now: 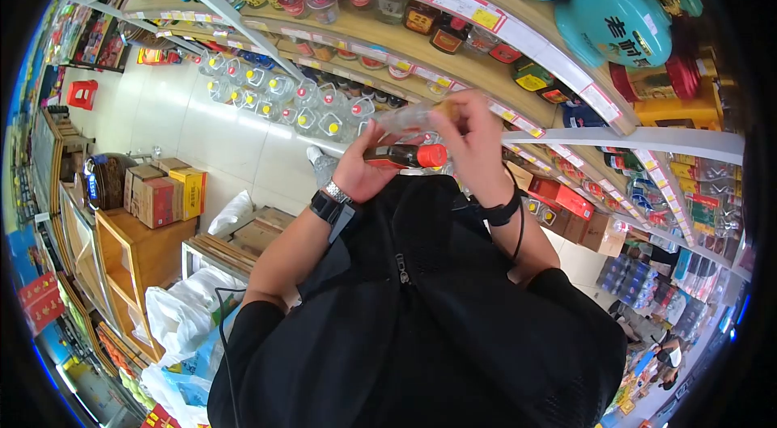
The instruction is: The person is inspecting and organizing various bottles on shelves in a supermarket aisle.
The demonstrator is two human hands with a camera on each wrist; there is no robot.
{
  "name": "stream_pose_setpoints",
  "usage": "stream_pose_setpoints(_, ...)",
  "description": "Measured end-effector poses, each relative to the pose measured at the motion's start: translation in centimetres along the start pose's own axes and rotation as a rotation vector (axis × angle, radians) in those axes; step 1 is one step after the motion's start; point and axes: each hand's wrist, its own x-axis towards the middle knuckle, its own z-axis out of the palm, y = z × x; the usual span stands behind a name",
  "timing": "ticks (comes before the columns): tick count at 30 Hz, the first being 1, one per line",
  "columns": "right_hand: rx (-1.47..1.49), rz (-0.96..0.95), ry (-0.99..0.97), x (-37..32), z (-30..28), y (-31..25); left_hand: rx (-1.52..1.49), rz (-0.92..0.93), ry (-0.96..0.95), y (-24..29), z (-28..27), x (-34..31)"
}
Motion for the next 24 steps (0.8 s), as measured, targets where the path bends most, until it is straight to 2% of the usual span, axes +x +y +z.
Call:
stream_pose_setpoints(1, 0.075, -0.001, -0.093, -0.2, 0.4, 0.2, 0.016, 0.009, 0.016, 0.0, 0.2, -0.1)
stream_pose_setpoints(2, 0.074, -0.001, -0.087, -0.2, 0.7, 0.4, 0.031, 0.020, 0.032, -0.1, 0.4, -0.1)
stream_pose_setpoints(5, 0.147, 0.117, -0.250, 0.0, 1.0, 0.4, 0.049, 0.010, 0.048, -0.1, 0.5, -0.4)
stream_pose_setpoints(8, 0.144, 0.087, -0.313, -0.1, 1.3, 0.2, 0.092, -0.042, 0.057, 0.0, -0.1, -0.4)
stream_pose_setpoints(12, 0.156, 0.073, -0.366, -0.3, 1.6, 0.4, 0.109, -0.027, 0.074, 0.0, -0.8, -0.2)
stream_pose_setpoints(14, 0.381, 0.195, -0.337, -0.1, 1.5, -0.2, 0.095, -0.033, 0.059, 0.3, -0.3, -0.4)
stream_pose_setpoints(16, 0.445, 0.183, -0.332, 0.1, 0.6, -0.3, 0.037, 0.005, 0.038, 0.1, 0.2, -0.5)
stream_pose_setpoints(18, 0.338, -0.110, -0.371, 0.5, -0.3, 1.1, -0.047, 0.046, 0.155, 0.2, 0.2, -0.2)
stream_pose_setpoints(19, 0.161, -0.196, -0.402, 0.7, -0.6, 0.8, -0.047, 0.048, 0.156, 0.3, 0.1, -0.2)
stream_pose_setpoints(23, -0.038, -0.210, -0.391, 0.7, 0.4, -0.7, 0.000, 0.080, 0.180, 0.3, -0.6, 0.0)
stream_pose_setpoints(24, -0.086, -0.121, -0.371, 0.7, 0.5, -0.2, 0.043, 0.091, 0.175, 0.2, -0.7, 0.1)
